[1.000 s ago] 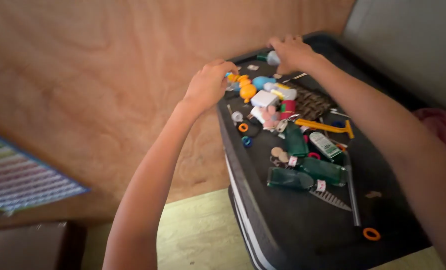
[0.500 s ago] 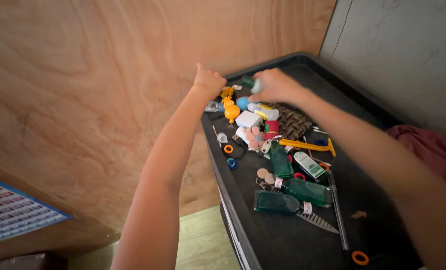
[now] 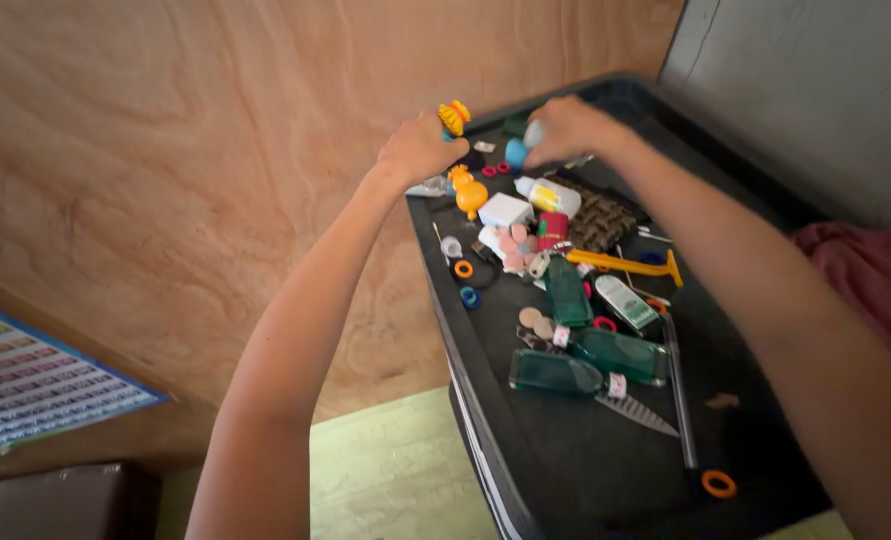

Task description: The person folds a blanket on a bed and places it into a drawer of a plastic storage unit. The person then sorts and moves various household items, including bottles, wet wipes, and toilet paper, on top of the storage unit.

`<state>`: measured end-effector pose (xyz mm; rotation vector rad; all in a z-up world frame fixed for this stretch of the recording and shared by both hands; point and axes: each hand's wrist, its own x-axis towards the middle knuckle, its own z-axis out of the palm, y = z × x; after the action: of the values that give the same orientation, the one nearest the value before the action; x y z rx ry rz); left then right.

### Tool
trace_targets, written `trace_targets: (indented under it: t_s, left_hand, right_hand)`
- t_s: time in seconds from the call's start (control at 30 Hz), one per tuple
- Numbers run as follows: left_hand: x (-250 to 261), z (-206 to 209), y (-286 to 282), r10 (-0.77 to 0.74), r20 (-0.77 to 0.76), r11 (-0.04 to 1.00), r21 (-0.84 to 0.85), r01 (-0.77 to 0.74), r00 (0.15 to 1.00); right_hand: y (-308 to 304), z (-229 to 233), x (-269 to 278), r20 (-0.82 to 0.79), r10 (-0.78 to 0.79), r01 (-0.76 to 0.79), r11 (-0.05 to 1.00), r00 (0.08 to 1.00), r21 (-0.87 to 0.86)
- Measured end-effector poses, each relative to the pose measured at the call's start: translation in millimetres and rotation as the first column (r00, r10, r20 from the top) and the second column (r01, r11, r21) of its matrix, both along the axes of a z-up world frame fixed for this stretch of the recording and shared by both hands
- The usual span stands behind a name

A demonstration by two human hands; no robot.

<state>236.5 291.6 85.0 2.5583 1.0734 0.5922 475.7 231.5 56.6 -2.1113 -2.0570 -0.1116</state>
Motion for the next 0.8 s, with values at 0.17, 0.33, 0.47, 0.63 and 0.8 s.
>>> trace_targets:
  t_s: [0.17, 0.33, 0.47, 0.63, 0.8]
  left_hand:
    - [14, -5, -34, 0.076, -0.174, 0.997, 0.026, -0.072, 0.982]
    - [42, -30, -43, 0.141, -0.158, 0.985, 0.117, -0.123, 0.977]
    - [50, -46, -50, 0.121, 0.041, 0.959, 0.252, -0.128, 0.992]
    - [12, -23, -77, 0.120, 0.358, 0.935, 0.272, -0.227, 0.926]
    - [-88, -26, -112, 0.238, 0.319, 0.936, 0.177, -0.305, 0.917]
  right_hand:
    - [-31, 25, 24, 0.148, -0.029, 0.016, 0.997, 0.989, 0.082]
    - [-93, 56, 20, 0.195, 0.042, -0.067, 0.990, 0.980, 0.121]
    - [-125, 63, 11, 0.162, 0.088, -0.106, 0.988, 0.983, 0.110]
    - [-126, 76, -7, 0.195, 0.277, -0.300, 0.949, 0.941, 0.097]
    - [-118, 71, -71, 0.033, 0.313, -0.312, 0.950, 0.949, -0.019]
